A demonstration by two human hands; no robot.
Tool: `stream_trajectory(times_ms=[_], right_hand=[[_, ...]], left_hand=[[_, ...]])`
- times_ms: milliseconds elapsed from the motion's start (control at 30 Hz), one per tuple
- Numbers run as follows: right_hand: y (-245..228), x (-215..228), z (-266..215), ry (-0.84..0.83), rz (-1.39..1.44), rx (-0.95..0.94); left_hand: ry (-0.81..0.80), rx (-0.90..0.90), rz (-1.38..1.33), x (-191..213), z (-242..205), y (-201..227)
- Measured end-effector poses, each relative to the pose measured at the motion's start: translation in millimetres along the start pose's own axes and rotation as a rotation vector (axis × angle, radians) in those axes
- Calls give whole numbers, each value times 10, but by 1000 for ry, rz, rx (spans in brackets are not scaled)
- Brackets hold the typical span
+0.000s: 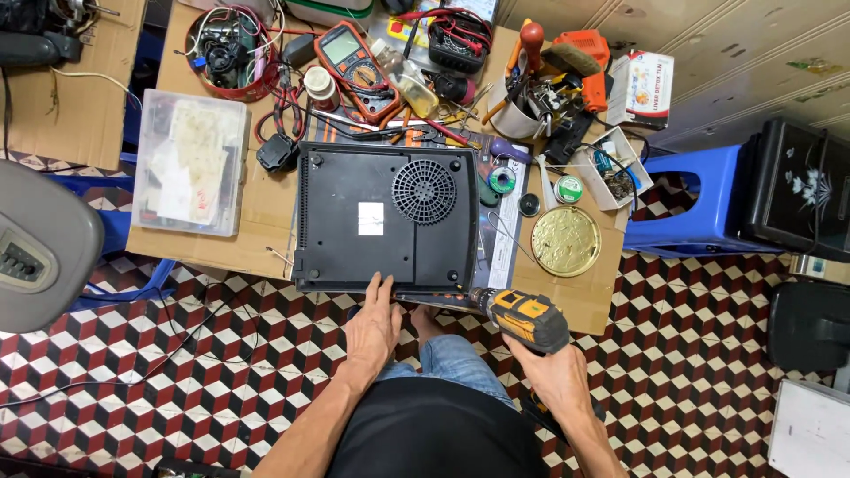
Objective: The person uses a power drill to remove screws from the back panel of a black electronic device. They then open the casing to reveal the internal components, including a copper coil and circuit board, and proceed to unscrew and remove the copper coil assembly.
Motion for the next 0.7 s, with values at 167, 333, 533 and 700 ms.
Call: stream_trajectory(times_ms=[167, 333, 533, 700], right_hand=[[-140, -10, 38, -8, -57, 19], [-224, -199, 208, -141, -352, 97], [-769, -265, 215, -248, -567, 258], [-338, -463, 296, -415, -241, 3]], left_hand=[[-65, 18, 15, -39, -16, -109], [-94, 24, -8, -80, -31, -122], [-38, -19, -34, -99, -33, -156], [69, -85, -36, -515, -37, -155]])
Point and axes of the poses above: each hand's wrist, its own z-axis towards the middle knuckle, its own x-axis out of the back of the hand, y = z × x, the point moved 9 cm from there along z, towards the middle knuckle, and after that the axes turned 10 degrees about y, right-handed, at the moved point
